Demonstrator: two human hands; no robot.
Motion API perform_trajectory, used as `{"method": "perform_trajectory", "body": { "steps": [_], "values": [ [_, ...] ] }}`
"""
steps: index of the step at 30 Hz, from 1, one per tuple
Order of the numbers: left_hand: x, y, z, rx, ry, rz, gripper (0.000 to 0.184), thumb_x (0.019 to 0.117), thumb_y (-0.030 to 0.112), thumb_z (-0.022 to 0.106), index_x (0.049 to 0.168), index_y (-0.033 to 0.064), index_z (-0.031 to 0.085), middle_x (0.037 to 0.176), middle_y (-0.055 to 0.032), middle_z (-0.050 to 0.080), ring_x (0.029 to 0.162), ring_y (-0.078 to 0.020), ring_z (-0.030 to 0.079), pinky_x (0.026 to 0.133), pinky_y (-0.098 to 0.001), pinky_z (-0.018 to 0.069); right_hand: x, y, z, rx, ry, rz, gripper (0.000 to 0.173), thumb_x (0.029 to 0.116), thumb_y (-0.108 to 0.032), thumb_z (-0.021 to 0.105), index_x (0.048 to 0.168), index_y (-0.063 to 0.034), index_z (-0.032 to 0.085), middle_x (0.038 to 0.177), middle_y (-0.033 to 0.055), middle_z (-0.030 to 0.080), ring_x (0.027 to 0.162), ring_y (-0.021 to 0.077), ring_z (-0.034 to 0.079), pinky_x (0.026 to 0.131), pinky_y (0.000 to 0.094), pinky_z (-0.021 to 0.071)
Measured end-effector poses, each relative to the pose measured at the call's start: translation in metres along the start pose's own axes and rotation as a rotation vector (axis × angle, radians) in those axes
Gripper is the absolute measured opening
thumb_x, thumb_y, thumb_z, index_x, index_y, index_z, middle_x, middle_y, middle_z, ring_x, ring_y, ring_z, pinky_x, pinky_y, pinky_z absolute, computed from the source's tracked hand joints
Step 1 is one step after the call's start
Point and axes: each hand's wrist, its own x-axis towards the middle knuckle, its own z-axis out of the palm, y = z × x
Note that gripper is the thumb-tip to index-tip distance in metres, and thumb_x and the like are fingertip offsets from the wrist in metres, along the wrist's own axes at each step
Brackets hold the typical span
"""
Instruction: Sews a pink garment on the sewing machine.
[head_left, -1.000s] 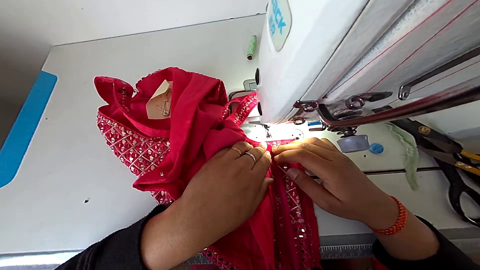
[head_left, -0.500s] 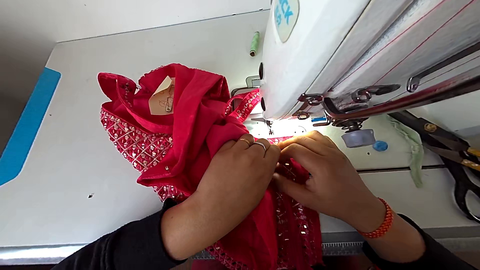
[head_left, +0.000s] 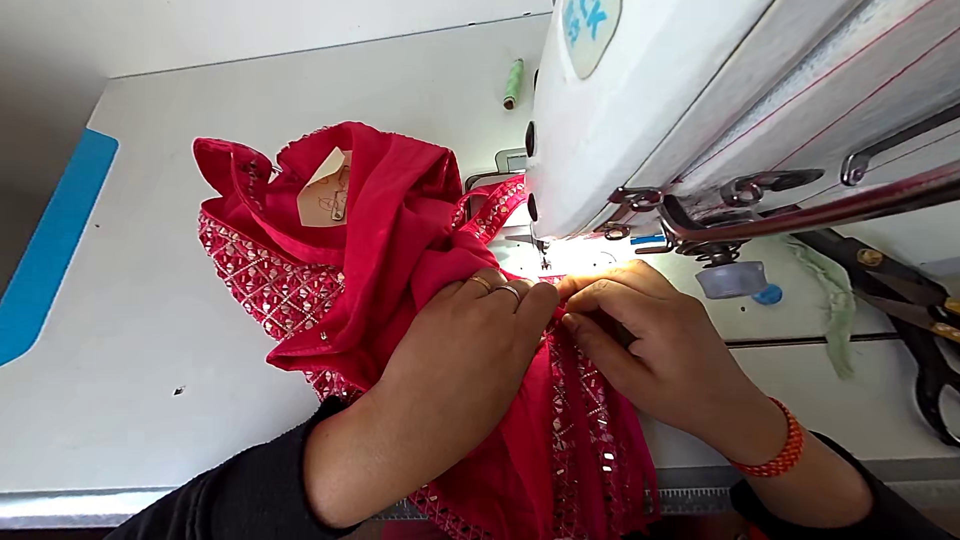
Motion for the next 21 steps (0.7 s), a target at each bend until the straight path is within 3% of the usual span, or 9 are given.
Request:
{"method": "perform_trajectory", "body": {
  "steps": [10, 21],
  "values": [
    [0.001, 0.002, 0.001, 0.004, 0.000, -0.013, 0.031, 0.0998, 0.030, 0.053, 0.115, 0.0106, 0.072, 0.099, -0.0047, 0.073, 0.103, -0.0243, 0.068, 0.083, -0.0365, 0.0549, 0.000, 0.000, 0.000, 0.003, 0.005, 0.015, 0.019, 0.0900, -0.023, 0.053, 0.086, -0.0167, 0.071, 0.099, -0.0028, 0.072, 0.093, 0.0108, 0.061, 0.077, 0.0304, 0.0446],
    [0.012, 0.013, 0.003, 0.058, 0.031, -0.097, 0.018, 0.0969, 0.024, 0.062, 0.095, 0.0106, 0.073, 0.086, -0.0055, 0.070, 0.085, -0.0254, 0.068, 0.064, -0.0367, 0.0512, 0.000, -0.001, 0.001, 0.006, 0.007, 0.022, 0.018, 0.0900, -0.024, 0.054, 0.087, -0.0178, 0.070, 0.089, -0.0065, 0.067, 0.088, 0.0069, 0.058, 0.078, 0.0287, 0.0427]
  ]
}}
